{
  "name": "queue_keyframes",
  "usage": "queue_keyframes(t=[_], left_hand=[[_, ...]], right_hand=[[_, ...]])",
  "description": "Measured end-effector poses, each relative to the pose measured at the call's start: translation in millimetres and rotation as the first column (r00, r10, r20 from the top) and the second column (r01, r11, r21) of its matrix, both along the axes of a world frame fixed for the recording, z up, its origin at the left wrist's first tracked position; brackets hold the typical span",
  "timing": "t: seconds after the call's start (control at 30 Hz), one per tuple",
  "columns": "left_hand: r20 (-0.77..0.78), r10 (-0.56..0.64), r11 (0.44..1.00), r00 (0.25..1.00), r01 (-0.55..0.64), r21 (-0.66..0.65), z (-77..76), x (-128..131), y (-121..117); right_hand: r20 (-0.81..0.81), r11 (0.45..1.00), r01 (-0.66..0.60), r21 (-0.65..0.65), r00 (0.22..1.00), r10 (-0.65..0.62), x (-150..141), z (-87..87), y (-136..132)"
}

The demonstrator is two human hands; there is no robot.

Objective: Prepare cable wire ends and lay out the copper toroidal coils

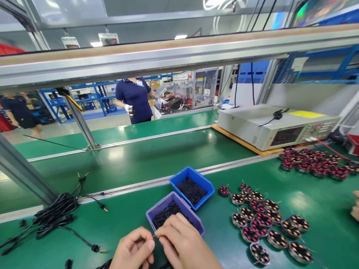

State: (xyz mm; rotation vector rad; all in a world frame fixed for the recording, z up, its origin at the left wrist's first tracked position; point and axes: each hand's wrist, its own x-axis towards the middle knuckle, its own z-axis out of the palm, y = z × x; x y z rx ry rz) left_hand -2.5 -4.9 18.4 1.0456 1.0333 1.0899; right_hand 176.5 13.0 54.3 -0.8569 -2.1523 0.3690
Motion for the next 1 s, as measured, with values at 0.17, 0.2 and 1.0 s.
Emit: queue_keyframes(t=[0.17,0.2,1.0], left_hand=[[0.006,0.025,0.999,1.0,-0.025,-0.037,3.5,1,0],[0.006,0.022,0.999,1.0,-0.021,-0.04,3.4,2,1],[-0.02,0.018,0.999,1.0,-0.017,0.045,3.2,5,-4]], right_hand=[[-0.109,0.99,0.12,-0.077,0.986,-0.128,8,8.1,3],[-0.131,0.988,0.105,-0.112,0.984,-0.119,8,9.7,2],[-0.154,0.956,-0.032,-0.291,0.988,-0.014,-1,8.4,-4]])
